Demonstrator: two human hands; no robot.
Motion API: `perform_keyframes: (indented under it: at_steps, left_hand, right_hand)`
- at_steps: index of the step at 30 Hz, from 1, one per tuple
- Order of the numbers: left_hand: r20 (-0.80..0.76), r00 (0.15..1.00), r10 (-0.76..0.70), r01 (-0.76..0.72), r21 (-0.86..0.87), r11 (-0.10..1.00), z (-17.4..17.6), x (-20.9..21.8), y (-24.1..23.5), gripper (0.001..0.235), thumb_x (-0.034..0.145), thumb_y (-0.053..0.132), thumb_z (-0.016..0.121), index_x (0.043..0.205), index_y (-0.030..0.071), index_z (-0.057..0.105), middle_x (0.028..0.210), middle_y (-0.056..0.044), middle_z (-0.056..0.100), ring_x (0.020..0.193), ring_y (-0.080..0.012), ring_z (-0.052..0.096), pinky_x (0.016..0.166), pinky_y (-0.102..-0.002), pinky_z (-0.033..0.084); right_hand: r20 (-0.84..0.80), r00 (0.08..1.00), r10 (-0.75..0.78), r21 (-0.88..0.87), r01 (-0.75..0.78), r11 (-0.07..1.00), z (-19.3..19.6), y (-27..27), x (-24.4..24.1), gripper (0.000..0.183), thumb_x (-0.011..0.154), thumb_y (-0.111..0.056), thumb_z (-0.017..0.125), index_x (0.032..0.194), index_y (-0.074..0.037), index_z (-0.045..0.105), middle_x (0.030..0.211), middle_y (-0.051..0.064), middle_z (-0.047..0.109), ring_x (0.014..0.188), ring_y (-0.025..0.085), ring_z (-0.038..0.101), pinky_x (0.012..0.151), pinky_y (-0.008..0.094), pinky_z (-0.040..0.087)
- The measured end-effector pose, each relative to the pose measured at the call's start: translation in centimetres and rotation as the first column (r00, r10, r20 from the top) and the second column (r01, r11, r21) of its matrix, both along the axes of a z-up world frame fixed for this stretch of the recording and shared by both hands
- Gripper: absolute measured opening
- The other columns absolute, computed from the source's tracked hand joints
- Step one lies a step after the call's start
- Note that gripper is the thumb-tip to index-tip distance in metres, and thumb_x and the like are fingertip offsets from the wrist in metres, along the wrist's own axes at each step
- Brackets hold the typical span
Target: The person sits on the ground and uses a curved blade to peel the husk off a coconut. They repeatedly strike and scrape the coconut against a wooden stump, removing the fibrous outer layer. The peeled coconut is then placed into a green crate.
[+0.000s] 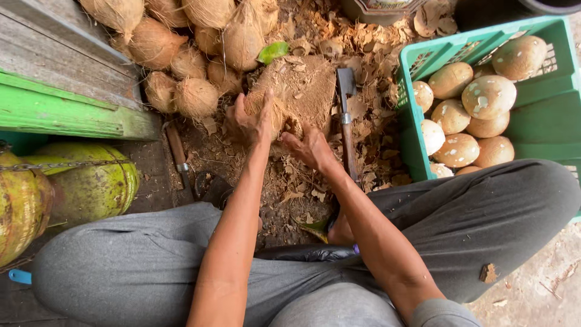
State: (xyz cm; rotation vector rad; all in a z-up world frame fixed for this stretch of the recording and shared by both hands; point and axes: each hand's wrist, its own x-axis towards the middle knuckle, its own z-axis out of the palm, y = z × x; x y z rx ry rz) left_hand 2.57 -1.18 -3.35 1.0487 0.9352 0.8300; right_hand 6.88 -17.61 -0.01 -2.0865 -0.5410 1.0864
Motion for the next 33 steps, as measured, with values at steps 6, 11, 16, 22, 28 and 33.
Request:
perform_keyframes:
  at_steps: [6, 11, 16, 22, 28, 33]
  left_hand:
    - [-0.815, 0.560, -0.151, 0.490, 0.179, 0.853, 2.8, -2.5, 1.4, 0.067, 0.078, 0.061, 0.071, 0.125, 0.015, 0.070, 0.115, -0.010, 0.073, 0.107, -0.0238, 0.068, 0.092, -0.043, 0.057]
    - [-0.747, 0.640, -0.182, 0.660, 0.412, 0.628, 4.8, -3.3, 2.2, 0.070, 0.078, 0.061, 0.080, 0.125, 0.011, 0.069, 0.123, -0.013, 0.066, 0.114, -0.0261, 0.062, 0.091, -0.044, 0.052]
    - [-0.829, 0.545, -0.123, 0.761, 0.428, 0.488, 4.9, -4.4, 0.8, 0.075, 0.076, 0.062, 0.080, 0.130, 0.012, 0.066, 0.129, -0.012, 0.063, 0.116, -0.0271, 0.060, 0.092, -0.042, 0.051]
    - [-0.764, 0.637, -0.096, 0.725, 0.553, 0.411, 5.3, -5.8, 0.9, 0.075, 0.074, 0.059, 0.082, 0.132, 0.013, 0.066, 0.129, -0.012, 0.064, 0.116, -0.0290, 0.060, 0.096, -0.046, 0.049]
    - [-0.748, 0.658, -0.086, 0.693, 0.557, 0.458, 4.2, -5.6, 0.8, 0.081, 0.075, 0.064, 0.082, 0.133, 0.011, 0.064, 0.128, -0.013, 0.063, 0.117, -0.0293, 0.060, 0.097, -0.047, 0.049]
    - [-0.784, 0.619, -0.042, 0.706, 0.532, 0.468, 4.4, -4.6, 0.5, 0.080, 0.075, 0.071, 0.079, 0.130, 0.013, 0.066, 0.129, -0.011, 0.064, 0.117, -0.0281, 0.061, 0.098, -0.047, 0.051]
  right_hand:
    - [0.078, 0.994, 0.082, -0.055, -0.078, 0.995, -0.7, -1.6, -0.3, 0.040, 0.108, -0.040, 0.056, 0.096, -0.002, 0.056, 0.074, 0.017, 0.067, 0.054, 0.013, 0.057, 0.046, 0.026, 0.054]
    - [0.367, 0.813, 0.452, -0.243, -0.385, 0.890, 2.3, -5.2, 3.9, 0.033, 0.110, -0.040, 0.042, 0.114, -0.014, 0.061, 0.071, 0.005, 0.062, 0.046, 0.009, 0.044, 0.034, 0.024, 0.037]
    - [0.622, 0.383, 0.683, -0.648, -0.238, 0.723, 7.8, -8.1, 13.2, 0.044, 0.117, -0.044, 0.032, 0.123, -0.013, 0.063, 0.066, -0.002, 0.055, 0.045, 0.007, 0.039, 0.032, 0.025, 0.036]
    - [0.469, 0.759, 0.451, -0.582, -0.119, 0.805, 12.6, -14.4, 20.1, 0.035, 0.106, -0.040, 0.057, 0.122, -0.011, 0.069, 0.086, 0.012, 0.073, 0.059, 0.019, 0.059, 0.050, 0.038, 0.052]
    - [-0.116, 0.698, 0.707, -0.447, -0.672, 0.590, 11.3, -10.9, 18.6, 0.060, 0.090, -0.049, 0.065, 0.146, -0.032, 0.052, 0.135, 0.006, 0.068, 0.122, 0.026, 0.067, 0.110, 0.051, 0.046]
    - [0.488, 0.644, 0.589, -0.637, -0.199, 0.745, 17.1, -4.6, 29.1, 0.048, 0.096, -0.054, 0.066, 0.122, -0.014, 0.072, 0.102, 0.015, 0.077, 0.086, 0.024, 0.072, 0.074, 0.043, 0.062]
